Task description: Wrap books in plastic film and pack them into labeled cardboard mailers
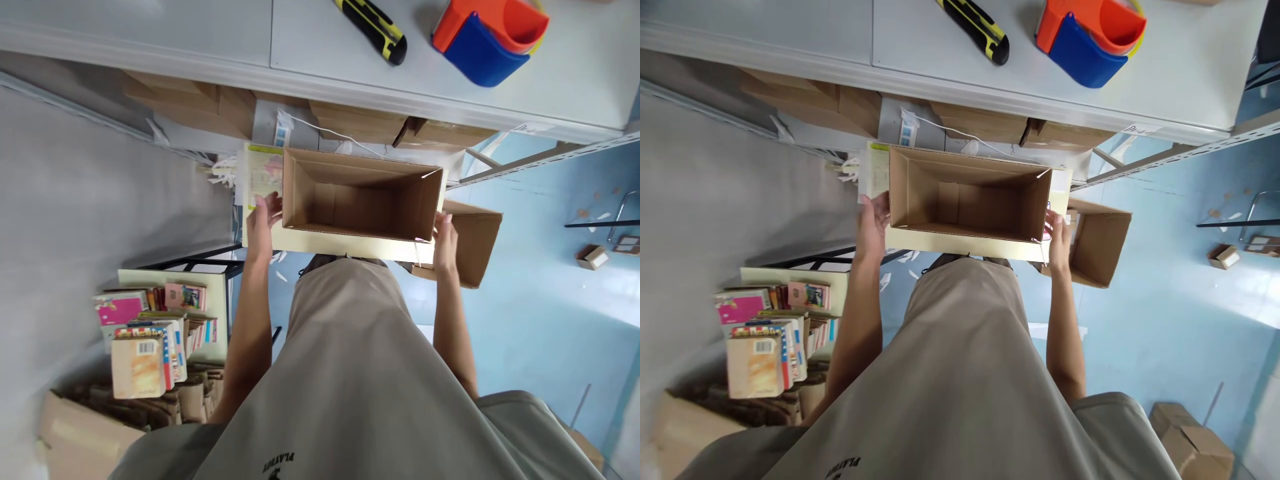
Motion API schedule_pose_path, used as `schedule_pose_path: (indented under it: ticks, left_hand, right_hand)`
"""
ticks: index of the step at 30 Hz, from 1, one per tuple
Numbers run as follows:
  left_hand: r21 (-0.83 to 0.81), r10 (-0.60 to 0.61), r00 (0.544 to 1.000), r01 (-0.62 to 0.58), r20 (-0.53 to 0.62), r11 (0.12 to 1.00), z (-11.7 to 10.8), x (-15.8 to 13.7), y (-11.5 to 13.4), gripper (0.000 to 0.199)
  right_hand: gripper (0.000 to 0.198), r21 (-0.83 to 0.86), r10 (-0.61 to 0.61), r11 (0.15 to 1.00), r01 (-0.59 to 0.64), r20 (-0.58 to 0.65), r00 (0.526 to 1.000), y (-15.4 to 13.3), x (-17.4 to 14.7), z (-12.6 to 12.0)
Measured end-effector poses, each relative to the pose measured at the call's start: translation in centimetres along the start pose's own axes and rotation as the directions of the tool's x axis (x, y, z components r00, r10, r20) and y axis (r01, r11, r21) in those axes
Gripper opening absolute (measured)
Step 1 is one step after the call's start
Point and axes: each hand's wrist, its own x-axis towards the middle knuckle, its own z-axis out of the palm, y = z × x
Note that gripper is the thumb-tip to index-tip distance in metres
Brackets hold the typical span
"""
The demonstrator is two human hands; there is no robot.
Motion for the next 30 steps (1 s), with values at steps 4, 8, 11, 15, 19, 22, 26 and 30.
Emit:
schedule_pose_path:
  ticks: [4,8,11,15,19,22,26,30]
  left_hand:
    - [0.144,0.141,0.988,-0.132,-0.056,0.981,-0.3,0.6,3.2,0.077]
    - [0.225,0.166,0.983,-0.143,-0.085,0.964,-0.2,1.5,3.7,0.055]
    - [0.164,0.106,0.99,-0.09,-0.093,0.982,-0.5,1.6,4.0,0.047]
    - [0.075,0.046,0.999,-0.046,-0.001,0.996,-1.1,1.1,4.9,0.049]
    - [0.029,0.038,0.999,-0.038,0.008,0.999,-3.1,1.7,3.4,0.051]
    - [0.066,0.005,0.996,0.001,-0.094,0.998,-6.1,3.8,-0.7,0.056]
    - [0.108,-0.126,0.974,0.148,-0.188,0.983,-10.1,7.5,-7.4,0.054]
    - [0.196,-0.213,0.955,0.254,-0.207,0.947,-12.2,11.3,-12.0,0.054]
  right_hand:
    - [0.063,-0.07,-0.205,0.977,0.203,-0.018,0.979,-2.7,0.4,-0.5]
    - [0.06,-0.129,-0.216,0.97,0.205,-0.083,0.973,-2.6,0.9,-0.9]
    - [0.061,-0.14,-0.218,0.97,0.198,-0.146,0.965,-2.2,0.9,-1.5]
    - [0.063,-0.153,-0.244,0.964,0.217,-0.195,0.95,-2.9,-0.2,-1.3]
    - [0.055,-0.247,-0.36,0.919,0.306,-0.216,0.908,-6.1,-2.6,1.2]
    - [0.045,-0.307,-0.463,0.865,0.396,-0.186,0.867,-10.2,-5.8,5.1]
    - [0.026,-0.165,-0.466,0.867,0.469,0.061,0.883,-15.3,-11.8,13.1]
    - [0.038,0.099,-0.375,0.917,0.387,0.548,0.748,-13.7,-16.0,23.8]
